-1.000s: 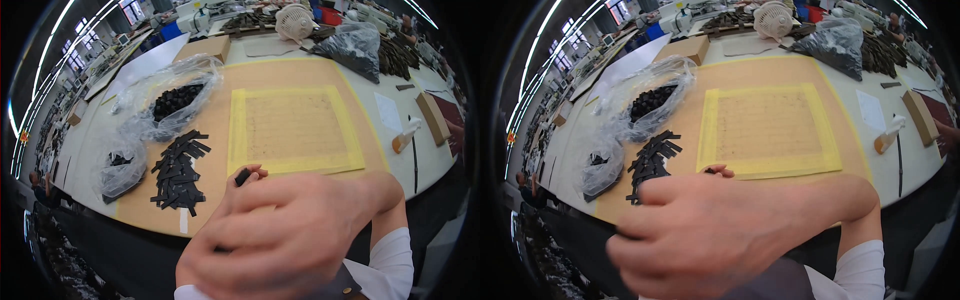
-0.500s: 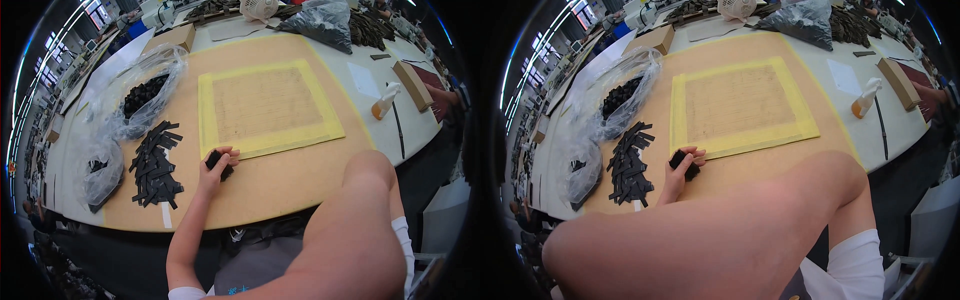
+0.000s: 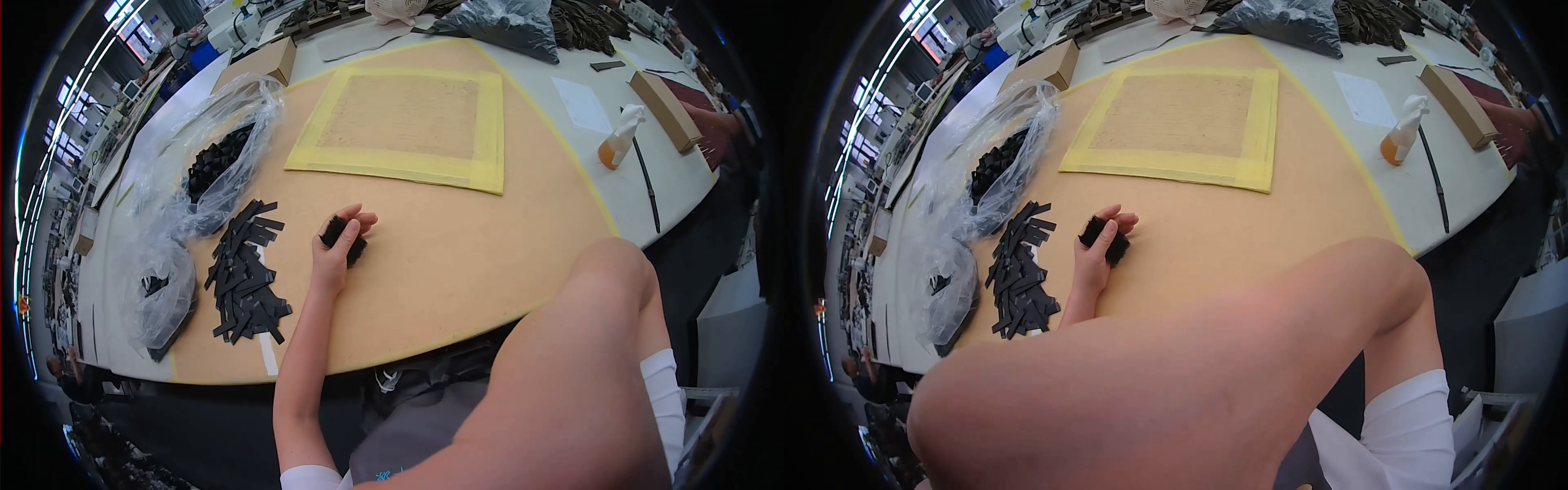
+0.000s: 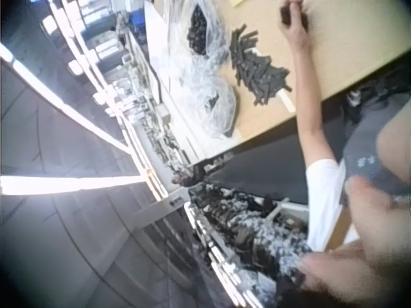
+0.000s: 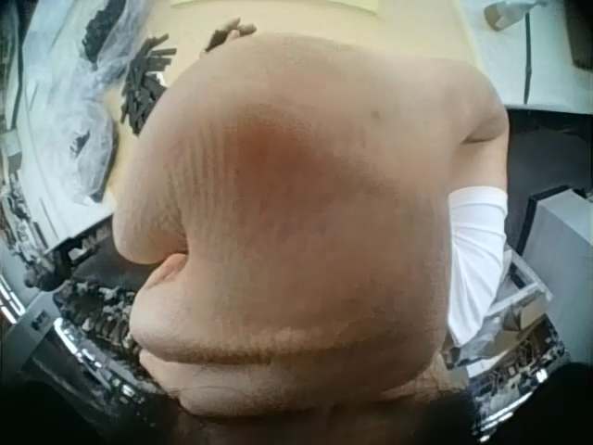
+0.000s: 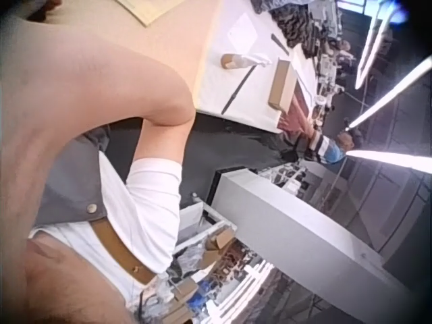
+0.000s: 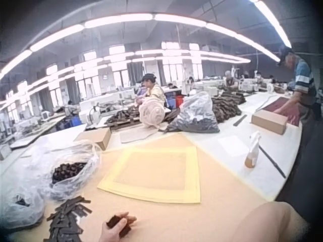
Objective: Assembling small black leather strips by threading them through rings and stacking them on a template board.
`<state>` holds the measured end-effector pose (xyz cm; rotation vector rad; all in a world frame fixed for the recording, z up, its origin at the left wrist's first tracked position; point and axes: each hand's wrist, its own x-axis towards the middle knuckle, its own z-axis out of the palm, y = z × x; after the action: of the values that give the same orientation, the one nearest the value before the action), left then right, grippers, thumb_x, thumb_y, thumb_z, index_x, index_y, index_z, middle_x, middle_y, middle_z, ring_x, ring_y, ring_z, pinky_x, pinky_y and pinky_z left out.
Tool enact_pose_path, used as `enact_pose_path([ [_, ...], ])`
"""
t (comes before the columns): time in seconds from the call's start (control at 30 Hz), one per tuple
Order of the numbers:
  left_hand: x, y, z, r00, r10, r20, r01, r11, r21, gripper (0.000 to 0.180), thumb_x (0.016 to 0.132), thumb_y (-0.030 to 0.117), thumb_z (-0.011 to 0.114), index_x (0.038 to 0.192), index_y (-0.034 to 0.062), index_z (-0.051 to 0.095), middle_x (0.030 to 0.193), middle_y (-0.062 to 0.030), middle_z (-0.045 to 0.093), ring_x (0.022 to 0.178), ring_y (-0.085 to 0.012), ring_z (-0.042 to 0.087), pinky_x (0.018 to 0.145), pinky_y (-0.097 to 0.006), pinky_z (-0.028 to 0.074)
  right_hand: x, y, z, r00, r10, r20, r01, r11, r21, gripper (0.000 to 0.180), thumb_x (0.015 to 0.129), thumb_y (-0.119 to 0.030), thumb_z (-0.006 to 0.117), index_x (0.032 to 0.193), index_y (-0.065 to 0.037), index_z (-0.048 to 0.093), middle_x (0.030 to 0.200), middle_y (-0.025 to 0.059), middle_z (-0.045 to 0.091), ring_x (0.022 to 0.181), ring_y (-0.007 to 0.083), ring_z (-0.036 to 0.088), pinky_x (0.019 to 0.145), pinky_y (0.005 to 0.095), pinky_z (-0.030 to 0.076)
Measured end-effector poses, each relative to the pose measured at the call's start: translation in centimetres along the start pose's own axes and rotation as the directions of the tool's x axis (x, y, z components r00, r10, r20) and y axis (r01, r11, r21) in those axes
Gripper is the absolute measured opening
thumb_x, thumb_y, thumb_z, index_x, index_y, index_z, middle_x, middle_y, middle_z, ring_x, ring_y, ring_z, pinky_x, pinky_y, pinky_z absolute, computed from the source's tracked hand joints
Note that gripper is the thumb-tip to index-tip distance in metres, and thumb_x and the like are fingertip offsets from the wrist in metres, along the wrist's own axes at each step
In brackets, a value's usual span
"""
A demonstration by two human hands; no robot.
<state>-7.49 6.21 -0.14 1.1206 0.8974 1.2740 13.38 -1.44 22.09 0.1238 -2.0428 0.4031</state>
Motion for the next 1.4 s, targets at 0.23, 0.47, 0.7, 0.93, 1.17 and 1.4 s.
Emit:
enact_pose_path([
  [0.23, -0.4, 0.2, 1.0, 1.0, -0.021, -0.014, 0.023, 0.996, 0.088, 0.03, 0.093, 0.015, 0.064, 0.119, 0.001, 0.06, 0.107, -0.0114, 0.069, 0.102, -0.0174, 0.064, 0.086, -0.028, 0.05, -2.2, 0.4, 1.2, 0.987, 0.115, -0.115, -0.101, 0.988, 0.121, 0.021, 0.079, -0.011, 0.062, 0.1, -0.006, 0.063, 0.097, 0.0088, 0.061, 0.081, 0.0198, 0.062, 0.067, 0.032, 0.052],
  [0.47, -0.9, 2.4, 0.4, 0.95, -0.275, -0.146, 0.244, 0.949, -0.2, 0.036, 0.096, 0.017, 0.059, 0.127, 0.0006, 0.053, 0.124, -0.0127, 0.061, 0.113, -0.02, 0.058, 0.09, -0.032, 0.048, -1.3, 3.0, 3.6, 0.968, 0.135, -0.212, -0.079, 0.964, 0.255, 0.023, 0.078, -0.012, 0.063, 0.1, -0.007, 0.062, 0.097, 0.0094, 0.06, 0.082, 0.0203, 0.062, 0.068, 0.0328, 0.053],
  [0.7, -1.4, 1.0, 2.2, 0.978, 0.095, 0.186, -0.116, 0.988, 0.103, 0.046, 0.095, 0.022, 0.057, 0.134, -0.0023, 0.051, 0.161, -0.0123, 0.007, 0.145, -0.0232, 0.02, 0.111, -0.035, 0.029, -15.4, 12.3, 5.2, 0.463, 0.886, 0.02, -0.854, 0.452, -0.257, 0.062, 0.071, -0.031, 0.081, 0.12, -0.001, 0.057, 0.106, 0.0118, 0.063, 0.082, 0.0218, 0.06, 0.074, 0.0336, 0.051],
  [0.93, -1.7, 1.2, 2.8, 0.939, 0.138, 0.316, -0.226, 0.938, 0.263, 0.04, 0.091, 0.02, 0.064, 0.129, 0.0064, 0.059, 0.16, -0.0157, 0.006, 0.145, -0.0255, 0.018, 0.112, -0.039, 0.028, -16.4, 11.8, 8.0, 0.509, 0.857, 0.083, -0.855, 0.491, 0.168, 0.03, 0.076, -0.015, 0.076, 0.102, -0.003, 0.066, 0.087, 0.0124, 0.069, 0.079, 0.0216, 0.067, 0.072, 0.0328, 0.053],
  [1.17, -2.0, 0.8, 2.1, 0.948, 0.085, 0.306, -0.167, 0.953, 0.252, 0.043, 0.087, 0.014, 0.07, 0.126, 0.0012, 0.058, 0.147, -0.0167, 0.04, 0.132, -0.0234, 0.042, 0.107, -0.036, 0.036, -17.1, 11.8, 9.2, 0.579, 0.809, 0.096, -0.815, 0.571, 0.102, 0.027, 0.076, -0.009, 0.073, 0.101, -0.004, 0.065, 0.092, 0.0132, 0.068, 0.085, 0.0289, 0.067, 0.074, 0.0364, 0.053],
  [1.4, -2.4, 1.0, 1.9, 0.972, -0.046, 0.23, 0.033, 0.998, 0.062, 0.045, 0.09, 0.013, 0.067, 0.129, -0.0022, 0.054, 0.132, -0.0122, 0.056, 0.12, -0.0185, 0.052, 0.103, -0.033, 0.041, -16.2, 12.2, 9.4, 0.61, 0.786, 0.101, -0.792, 0.608, 0.057, 0.028, 0.076, -0.01, 0.074, 0.102, -0.003, 0.063, 0.095, 0.0132, 0.067, 0.086, 0.0292, 0.065, 0.074, 0.0366, 0.052],
])
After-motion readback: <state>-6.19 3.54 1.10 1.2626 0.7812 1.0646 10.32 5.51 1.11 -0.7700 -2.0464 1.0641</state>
